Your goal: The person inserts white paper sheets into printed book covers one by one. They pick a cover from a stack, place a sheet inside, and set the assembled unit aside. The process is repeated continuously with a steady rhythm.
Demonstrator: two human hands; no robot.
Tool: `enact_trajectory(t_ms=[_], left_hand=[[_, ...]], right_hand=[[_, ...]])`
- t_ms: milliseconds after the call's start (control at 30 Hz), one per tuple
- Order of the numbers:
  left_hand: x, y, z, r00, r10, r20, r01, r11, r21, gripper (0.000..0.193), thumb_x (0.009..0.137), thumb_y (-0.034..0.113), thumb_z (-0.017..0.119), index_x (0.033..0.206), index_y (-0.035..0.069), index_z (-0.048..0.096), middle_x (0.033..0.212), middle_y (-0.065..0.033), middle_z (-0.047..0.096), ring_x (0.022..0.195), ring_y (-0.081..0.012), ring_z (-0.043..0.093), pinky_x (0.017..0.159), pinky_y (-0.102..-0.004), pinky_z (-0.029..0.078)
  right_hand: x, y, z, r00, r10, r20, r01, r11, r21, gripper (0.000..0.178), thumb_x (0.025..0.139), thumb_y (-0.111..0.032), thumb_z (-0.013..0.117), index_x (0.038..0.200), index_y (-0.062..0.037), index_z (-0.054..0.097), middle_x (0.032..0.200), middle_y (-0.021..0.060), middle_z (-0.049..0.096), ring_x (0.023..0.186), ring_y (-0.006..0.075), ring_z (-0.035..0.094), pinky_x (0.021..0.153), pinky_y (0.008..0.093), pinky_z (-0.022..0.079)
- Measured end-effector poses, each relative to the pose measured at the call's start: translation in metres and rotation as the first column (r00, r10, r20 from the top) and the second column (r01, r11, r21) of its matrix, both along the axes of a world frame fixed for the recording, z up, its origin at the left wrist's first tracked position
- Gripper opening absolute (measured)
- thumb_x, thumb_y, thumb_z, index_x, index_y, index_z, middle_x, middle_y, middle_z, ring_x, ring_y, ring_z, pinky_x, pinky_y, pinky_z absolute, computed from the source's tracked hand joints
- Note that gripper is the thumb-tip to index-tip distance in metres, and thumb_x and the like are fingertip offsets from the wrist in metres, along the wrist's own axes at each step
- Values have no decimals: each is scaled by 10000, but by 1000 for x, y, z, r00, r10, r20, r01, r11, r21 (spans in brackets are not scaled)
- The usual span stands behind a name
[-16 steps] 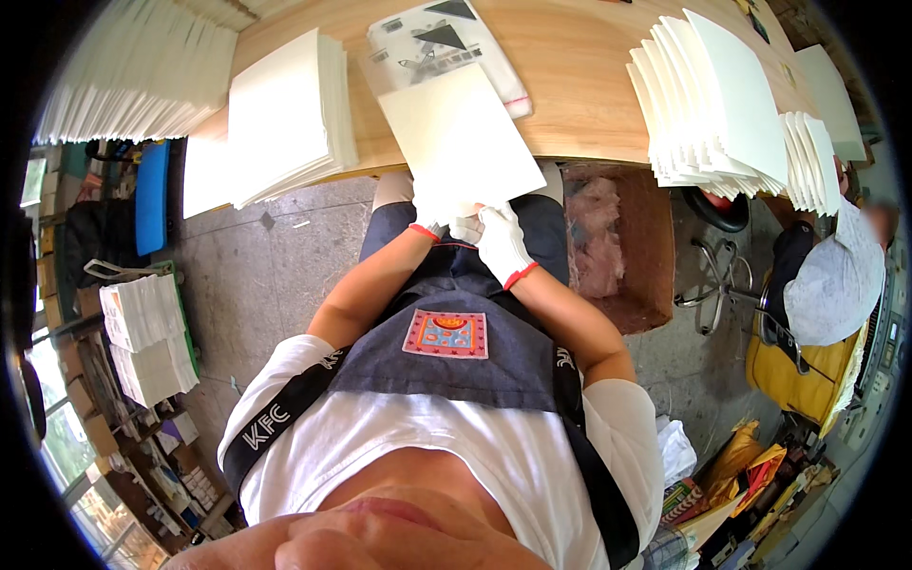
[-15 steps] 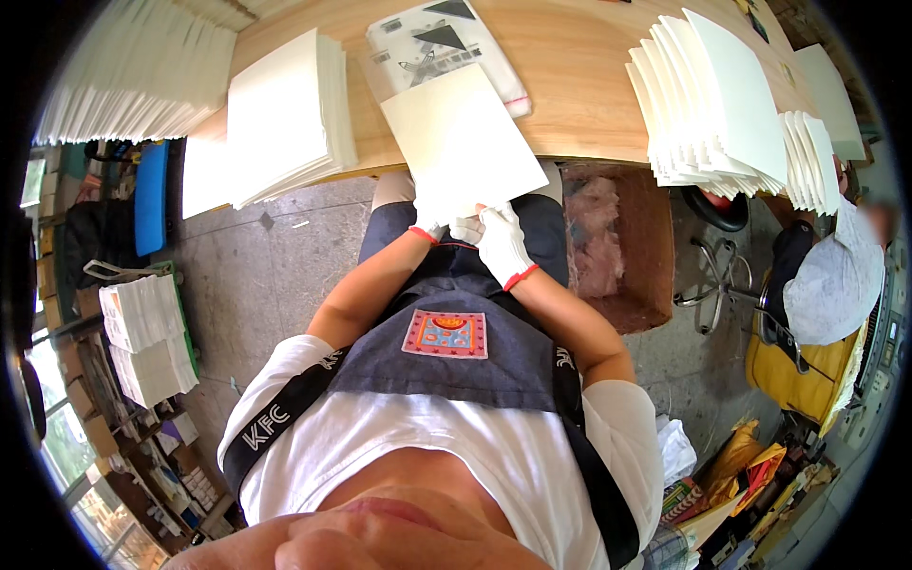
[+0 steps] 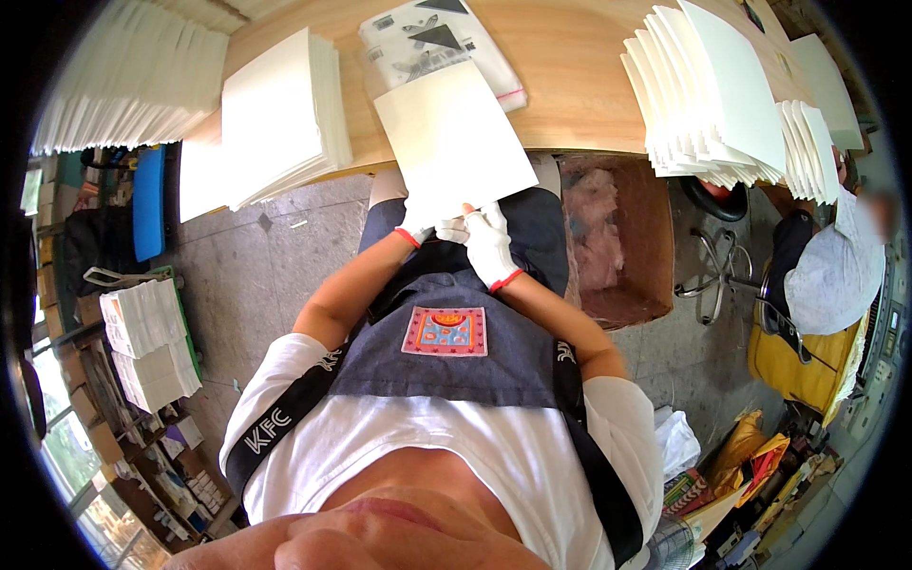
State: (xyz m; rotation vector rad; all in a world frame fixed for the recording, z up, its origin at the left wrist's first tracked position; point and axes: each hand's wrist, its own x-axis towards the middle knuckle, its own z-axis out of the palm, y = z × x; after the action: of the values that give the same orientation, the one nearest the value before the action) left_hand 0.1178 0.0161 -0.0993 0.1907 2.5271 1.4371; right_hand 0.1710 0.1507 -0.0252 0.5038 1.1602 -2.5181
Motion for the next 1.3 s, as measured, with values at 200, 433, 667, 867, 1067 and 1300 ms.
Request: enact_trajectory(t_ms=[200,433,667,867,1067,1300], left_hand=[[19,-10,-64,954,263,-143,-217,937,273,337,799,268,647,1020,16,622,937,-118,654,845,-220,631,719,-319,515],[44,-12,-21,973,72,-219,-87,994,-60,300,810,243,631,1008,18,630,921,-104,660,830,-218,635,711,-319,514],[62,-23,0,971,-10,-238,-41,977,-208,264,821,218,615,995,21,638,905,-91,665,814,-216,639,703,-320,513],[71,-35,19,943,-52,-327,-55,949,-309,236,831,197,601,984,23,644,891,-79,670,801,-215,643,697,-320,512],[103,-60,27,981,177,81,-185,978,97,209,848,172,569,951,12,655,868,-72,677,793,-190,644,691,-306,506],[93,-51,26,971,127,201,-177,952,251,196,871,147,524,877,-17,630,777,-64,650,698,-132,615,630,-255,496]], right_hand=[[-6,54,53,699,712,73,-678,627,383,225,927,-206,470,845,-32,588,619,40,573,579,101,550,537,216,441],[-46,103,-55,969,207,-137,-123,879,461,345,923,-175,497,1223,-4,493,1112,64,587,957,140,563,850,262,447],[-57,53,-70,983,159,97,-137,971,-198,145,919,-155,486,914,-67,602,806,5,621,683,106,576,606,242,492],[-48,65,-64,962,192,-193,-76,871,485,130,917,-140,477,893,-49,566,782,-10,595,684,98,566,613,238,475],[1,85,-38,877,462,134,-431,632,644,175,934,-205,467,943,-36,512,738,22,572,551,92,547,476,238,458],[14,107,-32,873,486,33,-450,778,438,158,936,-207,458,929,-64,526,691,18,566,561,102,549,488,245,453]])
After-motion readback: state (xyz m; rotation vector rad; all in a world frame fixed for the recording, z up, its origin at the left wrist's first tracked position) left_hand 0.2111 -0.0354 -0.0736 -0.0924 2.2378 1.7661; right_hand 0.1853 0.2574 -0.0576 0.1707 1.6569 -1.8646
